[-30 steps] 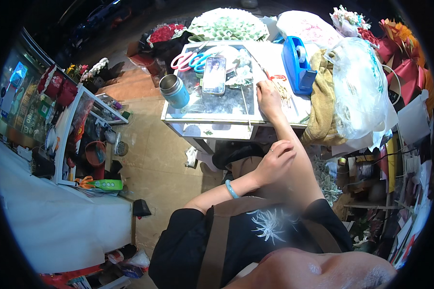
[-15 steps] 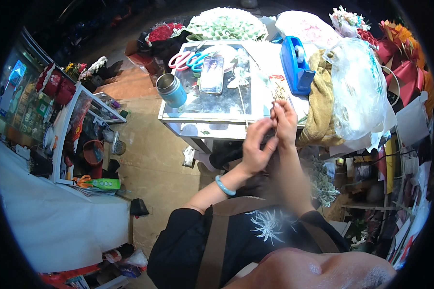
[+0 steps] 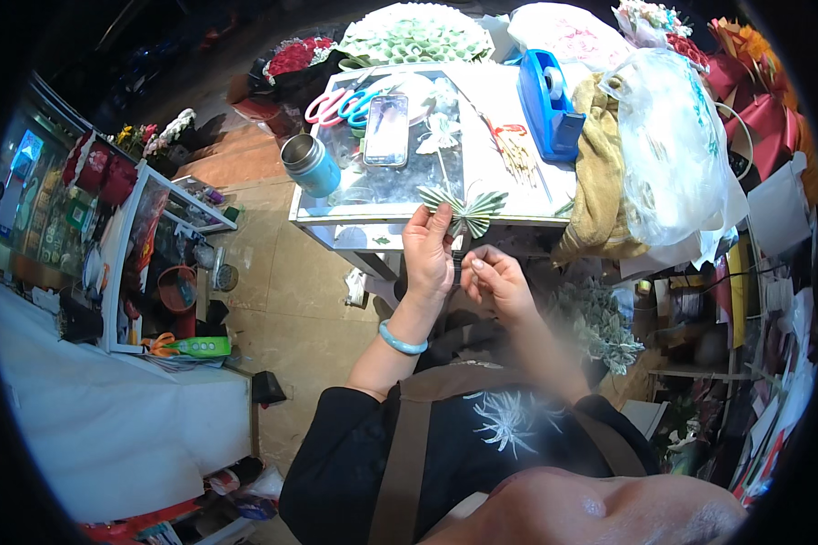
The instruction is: The person assembles small fan-shaped artificial foliage pieces by hand. They pick up each piece, wrap a thin wire around its base to secure it, and place the finished unit into a nearby container. The process repeats for several identical units.
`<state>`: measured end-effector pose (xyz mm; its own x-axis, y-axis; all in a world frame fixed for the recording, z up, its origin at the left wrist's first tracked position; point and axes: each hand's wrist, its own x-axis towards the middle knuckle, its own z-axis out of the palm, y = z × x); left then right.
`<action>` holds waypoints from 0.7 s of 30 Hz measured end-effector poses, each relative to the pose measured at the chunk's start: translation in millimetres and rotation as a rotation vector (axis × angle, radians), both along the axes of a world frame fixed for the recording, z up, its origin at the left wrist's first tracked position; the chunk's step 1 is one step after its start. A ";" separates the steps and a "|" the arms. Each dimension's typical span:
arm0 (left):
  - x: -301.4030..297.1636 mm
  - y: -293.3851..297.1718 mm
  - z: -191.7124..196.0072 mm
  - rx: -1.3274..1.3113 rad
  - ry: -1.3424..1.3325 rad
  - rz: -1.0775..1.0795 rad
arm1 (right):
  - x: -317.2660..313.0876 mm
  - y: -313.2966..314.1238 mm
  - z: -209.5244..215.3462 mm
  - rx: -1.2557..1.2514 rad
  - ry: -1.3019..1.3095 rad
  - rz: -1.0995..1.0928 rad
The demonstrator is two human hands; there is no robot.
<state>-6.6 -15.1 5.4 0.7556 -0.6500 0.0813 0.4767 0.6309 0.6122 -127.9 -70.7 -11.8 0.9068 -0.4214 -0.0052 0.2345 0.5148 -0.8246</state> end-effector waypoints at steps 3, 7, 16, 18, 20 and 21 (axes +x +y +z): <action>1.1 -1.4 -2.7 0.051 -0.077 0.118 | 1.5 -10.0 6.3 -0.425 0.075 -0.274; -4.8 -3.2 -1.1 0.077 -0.143 0.148 | 7.4 -19.8 17.8 -0.337 -0.048 -0.406; -21.0 1.3 0.7 0.153 -0.136 0.068 | 22.0 -24.8 26.6 -0.281 -0.071 -0.480; -22.2 0.4 1.0 0.146 -0.101 0.055 | 22.8 -24.5 25.1 -0.262 -0.069 -0.490; -23.5 -1.3 2.3 0.160 -0.051 0.076 | 24.7 -23.1 22.7 -0.239 -0.073 -0.474; -24.3 -2.3 3.0 0.191 -0.009 0.086 | 26.1 -22.4 21.4 -0.229 -0.076 -0.465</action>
